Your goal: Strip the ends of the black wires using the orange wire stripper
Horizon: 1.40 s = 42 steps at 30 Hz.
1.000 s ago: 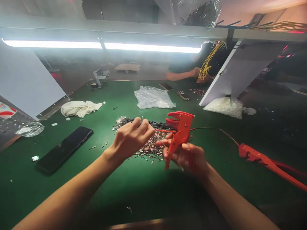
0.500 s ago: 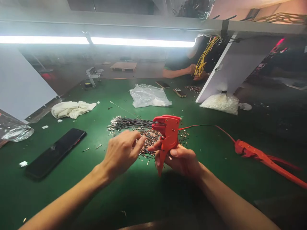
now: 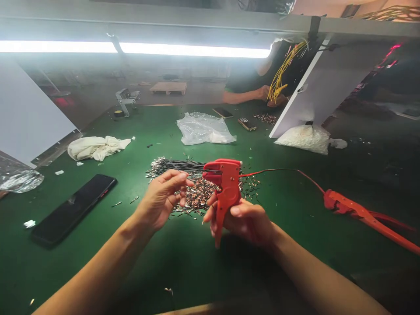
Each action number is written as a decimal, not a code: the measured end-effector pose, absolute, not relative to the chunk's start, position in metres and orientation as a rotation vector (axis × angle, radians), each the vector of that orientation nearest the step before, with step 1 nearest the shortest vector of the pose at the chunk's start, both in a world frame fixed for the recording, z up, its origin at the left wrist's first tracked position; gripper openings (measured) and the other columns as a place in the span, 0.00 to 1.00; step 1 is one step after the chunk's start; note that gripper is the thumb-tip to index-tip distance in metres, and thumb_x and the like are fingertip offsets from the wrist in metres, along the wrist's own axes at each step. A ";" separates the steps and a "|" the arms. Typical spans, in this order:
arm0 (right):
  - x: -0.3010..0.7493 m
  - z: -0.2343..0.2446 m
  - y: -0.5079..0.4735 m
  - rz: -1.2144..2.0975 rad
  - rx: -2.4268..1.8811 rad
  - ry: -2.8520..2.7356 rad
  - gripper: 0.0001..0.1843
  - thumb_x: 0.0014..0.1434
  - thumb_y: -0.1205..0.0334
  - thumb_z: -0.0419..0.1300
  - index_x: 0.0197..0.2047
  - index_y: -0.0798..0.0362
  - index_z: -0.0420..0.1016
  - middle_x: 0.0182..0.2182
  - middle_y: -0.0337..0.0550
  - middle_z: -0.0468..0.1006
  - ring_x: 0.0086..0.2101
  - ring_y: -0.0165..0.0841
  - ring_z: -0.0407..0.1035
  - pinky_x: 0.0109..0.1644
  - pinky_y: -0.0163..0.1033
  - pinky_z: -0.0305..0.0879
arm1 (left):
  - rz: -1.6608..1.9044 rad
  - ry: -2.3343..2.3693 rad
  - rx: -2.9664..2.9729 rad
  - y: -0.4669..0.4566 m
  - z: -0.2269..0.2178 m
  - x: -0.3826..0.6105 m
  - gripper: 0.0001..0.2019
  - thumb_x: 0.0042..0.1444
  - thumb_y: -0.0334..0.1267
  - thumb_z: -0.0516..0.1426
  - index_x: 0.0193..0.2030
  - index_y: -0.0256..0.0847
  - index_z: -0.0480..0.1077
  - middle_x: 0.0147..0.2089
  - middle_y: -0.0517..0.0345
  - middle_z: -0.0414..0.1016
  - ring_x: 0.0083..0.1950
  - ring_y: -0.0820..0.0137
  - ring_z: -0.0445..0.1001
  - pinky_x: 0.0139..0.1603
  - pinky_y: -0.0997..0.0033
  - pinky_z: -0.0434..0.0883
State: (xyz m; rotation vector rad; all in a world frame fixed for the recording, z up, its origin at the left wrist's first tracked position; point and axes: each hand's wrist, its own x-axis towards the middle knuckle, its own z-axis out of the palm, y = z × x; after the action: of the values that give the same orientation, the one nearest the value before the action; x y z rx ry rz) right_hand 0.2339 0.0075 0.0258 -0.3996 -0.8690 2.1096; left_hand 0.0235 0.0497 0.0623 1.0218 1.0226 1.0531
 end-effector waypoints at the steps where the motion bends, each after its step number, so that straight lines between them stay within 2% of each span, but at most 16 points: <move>1: 0.235 0.026 0.008 2.087 -0.403 -0.823 0.20 0.52 0.62 0.59 0.49 0.59 0.74 0.39 0.52 0.82 0.34 0.37 0.74 0.42 0.45 0.72 | 1.125 1.025 1.003 0.048 0.066 0.020 0.12 0.49 0.41 0.66 0.34 0.39 0.69 0.32 0.56 0.77 0.25 0.77 0.70 0.19 0.80 0.66; 4: 0.238 0.023 0.010 2.036 -0.412 -0.715 0.20 0.54 0.69 0.54 0.50 0.55 0.72 0.42 0.48 0.82 0.38 0.34 0.74 0.48 0.46 0.71 | 1.361 1.048 1.088 0.036 0.068 0.015 0.09 0.51 0.38 0.65 0.33 0.39 0.70 0.33 0.53 0.80 0.30 0.70 0.76 0.19 0.76 0.70; 7: 0.239 0.022 0.009 2.031 -0.415 -0.679 0.27 0.47 0.75 0.53 0.52 0.54 0.70 0.44 0.47 0.81 0.41 0.35 0.75 0.53 0.49 0.69 | 1.675 1.227 1.421 0.016 0.055 0.019 0.04 0.56 0.33 0.63 0.37 0.40 0.72 0.34 0.55 0.82 0.29 0.71 0.77 0.23 0.73 0.73; 9: 0.237 0.024 0.006 2.046 -0.414 -0.680 0.31 0.45 0.76 0.53 0.54 0.53 0.69 0.45 0.47 0.82 0.44 0.39 0.75 0.56 0.55 0.66 | 1.813 1.313 1.595 0.005 0.042 0.024 0.07 0.58 0.27 0.60 0.41 0.42 0.71 0.37 0.59 0.83 0.28 0.74 0.77 0.29 0.72 0.75; 10: 0.235 0.026 0.003 2.056 -0.414 -0.680 0.33 0.44 0.76 0.53 0.55 0.52 0.68 0.45 0.48 0.82 0.45 0.41 0.75 0.57 0.57 0.64 | 1.851 1.299 1.721 0.000 0.036 0.027 0.11 0.58 0.24 0.59 0.43 0.43 0.71 0.39 0.59 0.83 0.31 0.74 0.78 0.33 0.70 0.76; 13: 0.227 0.031 -0.003 2.096 -0.433 -0.655 0.35 0.41 0.77 0.53 0.55 0.50 0.68 0.43 0.45 0.82 0.48 0.42 0.75 0.59 0.57 0.62 | 1.764 0.971 2.390 -0.014 0.025 0.035 0.14 0.54 0.20 0.59 0.44 0.40 0.72 0.45 0.51 0.83 0.41 0.66 0.80 0.41 0.63 0.78; 16: 0.223 0.030 -0.005 2.137 -0.425 -0.637 0.33 0.40 0.75 0.54 0.52 0.52 0.70 0.44 0.46 0.82 0.48 0.42 0.74 0.60 0.55 0.62 | 1.533 0.875 2.694 -0.025 0.018 0.043 0.11 0.54 0.23 0.59 0.39 0.44 0.74 0.40 0.57 0.84 0.36 0.69 0.80 0.35 0.70 0.78; 19: 0.223 0.027 -0.002 2.166 -0.372 -0.620 0.31 0.42 0.72 0.54 0.53 0.53 0.69 0.43 0.49 0.82 0.47 0.45 0.75 0.58 0.58 0.61 | 1.478 0.780 2.717 -0.027 0.010 0.048 0.10 0.54 0.27 0.60 0.39 0.48 0.75 0.34 0.60 0.83 0.25 0.74 0.76 0.25 0.76 0.74; 22: 0.222 0.025 -0.002 2.178 -0.374 -0.614 0.33 0.46 0.71 0.55 0.58 0.52 0.66 0.43 0.49 0.83 0.46 0.44 0.76 0.55 0.54 0.63 | 1.459 0.575 2.832 -0.018 0.008 0.046 0.11 0.53 0.23 0.59 0.38 0.44 0.74 0.35 0.57 0.82 0.25 0.74 0.75 0.24 0.75 0.73; 25: 0.218 0.024 -0.006 2.198 -0.385 -0.625 0.37 0.48 0.69 0.59 0.63 0.49 0.61 0.48 0.50 0.81 0.50 0.43 0.74 0.55 0.52 0.63 | 1.492 0.540 2.837 -0.008 0.013 0.045 0.07 0.56 0.22 0.57 0.37 0.37 0.73 0.33 0.51 0.82 0.26 0.71 0.75 0.24 0.73 0.72; 27: 0.215 0.023 -0.008 2.197 -0.379 -0.657 0.40 0.46 0.70 0.60 0.64 0.48 0.59 0.50 0.52 0.80 0.50 0.44 0.73 0.53 0.51 0.64 | 1.508 0.539 2.804 -0.007 0.016 0.045 0.07 0.58 0.23 0.55 0.37 0.36 0.72 0.32 0.51 0.82 0.26 0.72 0.75 0.24 0.74 0.72; 29: 0.214 0.021 -0.008 2.185 -0.375 -0.677 0.41 0.45 0.72 0.57 0.64 0.51 0.59 0.48 0.54 0.81 0.46 0.43 0.75 0.48 0.49 0.66 | 1.559 0.558 2.763 -0.011 0.016 0.044 0.07 0.58 0.25 0.55 0.37 0.38 0.73 0.34 0.53 0.83 0.24 0.74 0.74 0.23 0.75 0.72; 32: 0.218 0.020 -0.006 2.112 -0.402 -0.663 0.38 0.44 0.74 0.53 0.62 0.53 0.63 0.41 0.50 0.82 0.42 0.42 0.76 0.47 0.49 0.66 | 1.672 0.703 2.675 -0.021 0.015 0.033 0.04 0.58 0.32 0.60 0.37 0.43 0.75 0.39 0.54 0.84 0.25 0.73 0.76 0.25 0.74 0.75; 35: 0.224 0.019 -0.003 1.994 -0.431 -0.718 0.33 0.44 0.73 0.53 0.56 0.53 0.68 0.36 0.45 0.79 0.40 0.41 0.74 0.48 0.51 0.66 | 1.526 0.955 2.520 -0.028 0.022 0.011 0.11 0.58 0.30 0.59 0.46 0.46 0.76 0.39 0.53 0.84 0.35 0.65 0.82 0.34 0.68 0.80; 39: 0.227 0.013 -0.006 1.928 -0.457 -0.912 0.24 0.46 0.67 0.57 0.49 0.55 0.71 0.33 0.44 0.75 0.35 0.41 0.72 0.41 0.50 0.67 | 1.597 1.131 2.123 -0.026 0.030 -0.015 0.19 0.58 0.29 0.57 0.54 0.51 0.72 0.42 0.55 0.83 0.37 0.61 0.83 0.33 0.65 0.82; 42: 0.225 0.009 -0.014 1.882 -0.509 -1.070 0.21 0.50 0.64 0.59 0.49 0.56 0.71 0.34 0.46 0.74 0.36 0.41 0.70 0.43 0.50 0.65 | 1.564 1.020 2.131 -0.026 0.028 -0.028 0.18 0.57 0.31 0.58 0.52 0.55 0.73 0.45 0.57 0.83 0.35 0.60 0.83 0.28 0.64 0.81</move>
State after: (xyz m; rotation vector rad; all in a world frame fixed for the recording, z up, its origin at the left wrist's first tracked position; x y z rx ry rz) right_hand 0.2253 -0.0137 0.0091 -0.5094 -1.0698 1.8817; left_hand -0.0276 -0.0263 0.0278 2.1310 1.0202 1.5636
